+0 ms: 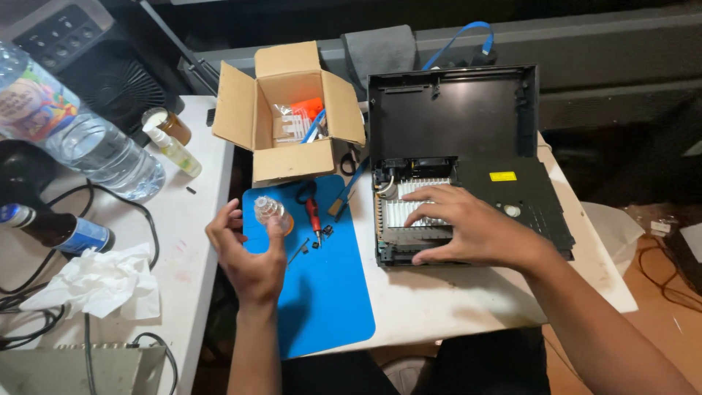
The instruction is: Disassembling a gaming console by removing screws and prying apart the outer and inner casings to access internal hardware.
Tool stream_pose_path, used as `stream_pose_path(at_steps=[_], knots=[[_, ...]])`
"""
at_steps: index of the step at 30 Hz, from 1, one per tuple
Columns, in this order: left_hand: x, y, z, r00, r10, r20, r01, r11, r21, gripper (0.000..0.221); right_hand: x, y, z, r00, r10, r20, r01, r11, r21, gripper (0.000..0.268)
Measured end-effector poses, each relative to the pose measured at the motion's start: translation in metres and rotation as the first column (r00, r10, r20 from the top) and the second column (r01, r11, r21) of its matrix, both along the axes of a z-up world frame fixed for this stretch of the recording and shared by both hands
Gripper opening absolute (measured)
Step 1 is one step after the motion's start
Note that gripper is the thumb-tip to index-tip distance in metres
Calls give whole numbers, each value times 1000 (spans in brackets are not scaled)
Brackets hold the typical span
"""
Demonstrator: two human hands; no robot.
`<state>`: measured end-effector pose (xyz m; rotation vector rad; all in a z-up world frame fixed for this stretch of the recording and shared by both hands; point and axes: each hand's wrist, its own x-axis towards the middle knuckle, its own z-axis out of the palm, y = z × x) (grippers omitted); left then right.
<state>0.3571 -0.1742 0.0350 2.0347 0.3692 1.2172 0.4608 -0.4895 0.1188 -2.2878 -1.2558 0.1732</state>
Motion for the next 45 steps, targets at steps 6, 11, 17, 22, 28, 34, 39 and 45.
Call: stream_pose_path(at_steps=[6, 11, 17, 22, 28, 34, 39, 45], knots=[[0, -48, 31, 913, -407, -27, 407, 913, 29, 21, -12, -49, -49, 962, -140, 233, 146, 989, -10, 42], [18, -89, 43, 593, -679, -433, 785, 608, 120, 45, -12, -50, -50, 963, -147, 225, 133, 988, 75, 36], [30, -97, 30, 486, -766, -421, 860, 505, 76, 47, -14, -49, -51, 962, -177, 209, 158, 982, 104, 35], [33, -102, 14, 504, -833, -226, 856, 517, 6, 36, -18, -48, -47, 966, -177, 188, 152, 979, 139, 36], [31, -103, 7, 595, -804, -14, 803, 593, 52, 32, -20, -47, -41, 971, -227, 78, 198, 941, 273, 38], [34, -95, 4, 715, -699, 13, 697, 715, 65, 38, -21, -51, -42, 950, -293, -107, 311, 876, 368, 39], [32, -86, 18, 849, -526, 56, 526, 827, -198, 36, -18, -53, -47, 877, -417, -238, 480, 765, 429, 5], [38, -75, -10, 967, -252, -41, 243, 958, -151, 31, -11, -49, -52, 905, -426, 9, 391, 837, 384, 18]])
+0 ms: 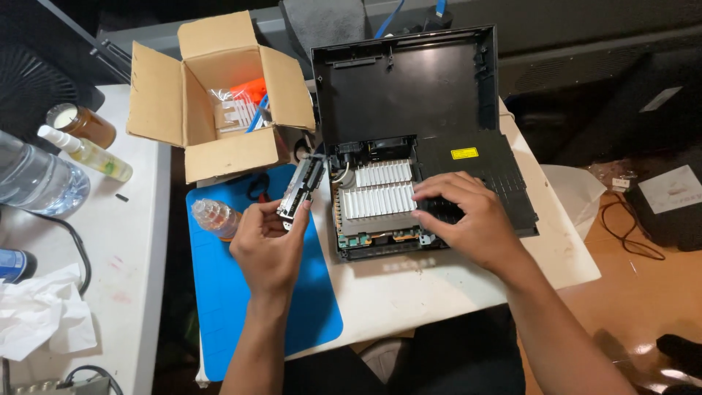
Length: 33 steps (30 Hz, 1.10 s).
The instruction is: Disassembling a gaming console by removing screws and prying apart the outer and inner casings to access internal hardware.
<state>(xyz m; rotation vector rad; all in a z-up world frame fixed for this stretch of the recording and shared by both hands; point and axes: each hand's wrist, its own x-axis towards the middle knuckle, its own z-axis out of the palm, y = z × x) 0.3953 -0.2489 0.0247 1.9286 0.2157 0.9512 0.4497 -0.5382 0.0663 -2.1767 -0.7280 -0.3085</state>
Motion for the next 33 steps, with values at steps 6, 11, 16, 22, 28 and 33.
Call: stream_pose_path(at_steps=[6, 11, 16, 22, 28, 33], knots=[[3, 5, -11, 969, 199, -144, -150, 944, 295, 34, -1, 9, -7, 991, -51, 120, 90, 935, -344, 30], [4, 3, -7, 933, 280, -225, -168, 894, 416, 33, 1, 16, -1, 995, -65, 74, 91, 901, -424, 31], [11, 8, -12, 910, 353, -216, -200, 832, 518, 37, 0, 16, -2, 993, -80, 87, 112, 876, -469, 31], [11, 8, -5, 877, 383, -291, -194, 836, 513, 40, -2, -15, 26, 987, 118, -108, -150, 913, -380, 55], [10, 8, -6, 895, 348, -279, -152, 826, 543, 37, 7, -43, 27, 993, 3, -118, -55, 894, -445, 85], [10, 6, -5, 917, 343, -204, -172, 802, 572, 34, 8, -48, 20, 986, -66, -156, -18, 874, -486, 87]])
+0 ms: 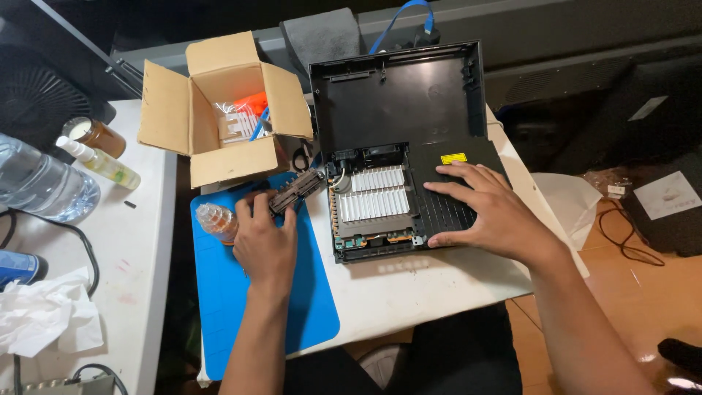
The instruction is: Disassembling a gaming console by removing screws and prying apart the outer and inner casings to access internal hardware.
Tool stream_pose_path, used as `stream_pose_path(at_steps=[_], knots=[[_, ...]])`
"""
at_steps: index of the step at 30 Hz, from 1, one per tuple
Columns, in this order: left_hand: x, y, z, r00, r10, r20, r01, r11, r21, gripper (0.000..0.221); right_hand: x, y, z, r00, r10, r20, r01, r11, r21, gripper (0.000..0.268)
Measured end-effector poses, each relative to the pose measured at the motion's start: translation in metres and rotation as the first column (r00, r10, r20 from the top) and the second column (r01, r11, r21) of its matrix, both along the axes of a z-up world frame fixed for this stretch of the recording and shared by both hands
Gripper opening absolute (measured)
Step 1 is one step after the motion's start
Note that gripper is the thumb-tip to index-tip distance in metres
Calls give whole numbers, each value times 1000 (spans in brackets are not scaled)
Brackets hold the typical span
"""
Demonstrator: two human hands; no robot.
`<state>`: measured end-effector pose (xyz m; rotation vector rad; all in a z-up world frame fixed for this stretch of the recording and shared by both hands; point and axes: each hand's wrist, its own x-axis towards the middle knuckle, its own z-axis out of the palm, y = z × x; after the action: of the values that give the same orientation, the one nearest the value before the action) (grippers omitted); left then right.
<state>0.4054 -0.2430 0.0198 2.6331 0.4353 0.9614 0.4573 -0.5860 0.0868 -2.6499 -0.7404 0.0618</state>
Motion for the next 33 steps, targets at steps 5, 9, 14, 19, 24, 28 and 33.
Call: stream_pose_path(at_steps=[5, 9, 14, 19, 24, 28, 33], knots=[[2, -15, -5, 927, -314, 203, 336, 938, -85, 12, 4, -12, 9, 1000, -23, -1, 23, 977, 212, 59], [-5, -26, -11, 871, -486, 67, 483, 826, -290, 29, 19, -30, 25, 909, -402, -110, 407, 803, 434, 38], [-7, -34, 3, 855, -506, -115, 385, 768, -512, 44, 23, -14, 26, 700, -464, -543, 689, 639, 343, 65], [-6, -26, 9, 852, -495, -172, 261, 684, -681, 42, 25, -22, -8, 729, -372, -575, 675, 534, 510, 68], [-14, -27, 38, 832, -533, -151, 83, 390, -917, 32, 10, -24, 1, 719, -354, -598, 682, 527, 507, 66], [-18, -25, 41, 805, -562, -191, 86, 428, -900, 24, -6, -30, -2, 691, -361, -627, 712, 492, 502, 67], [-16, -23, 45, 794, -567, -221, 80, 458, -886, 25, -19, -36, 4, 684, -388, -617, 712, 540, 449, 68]])
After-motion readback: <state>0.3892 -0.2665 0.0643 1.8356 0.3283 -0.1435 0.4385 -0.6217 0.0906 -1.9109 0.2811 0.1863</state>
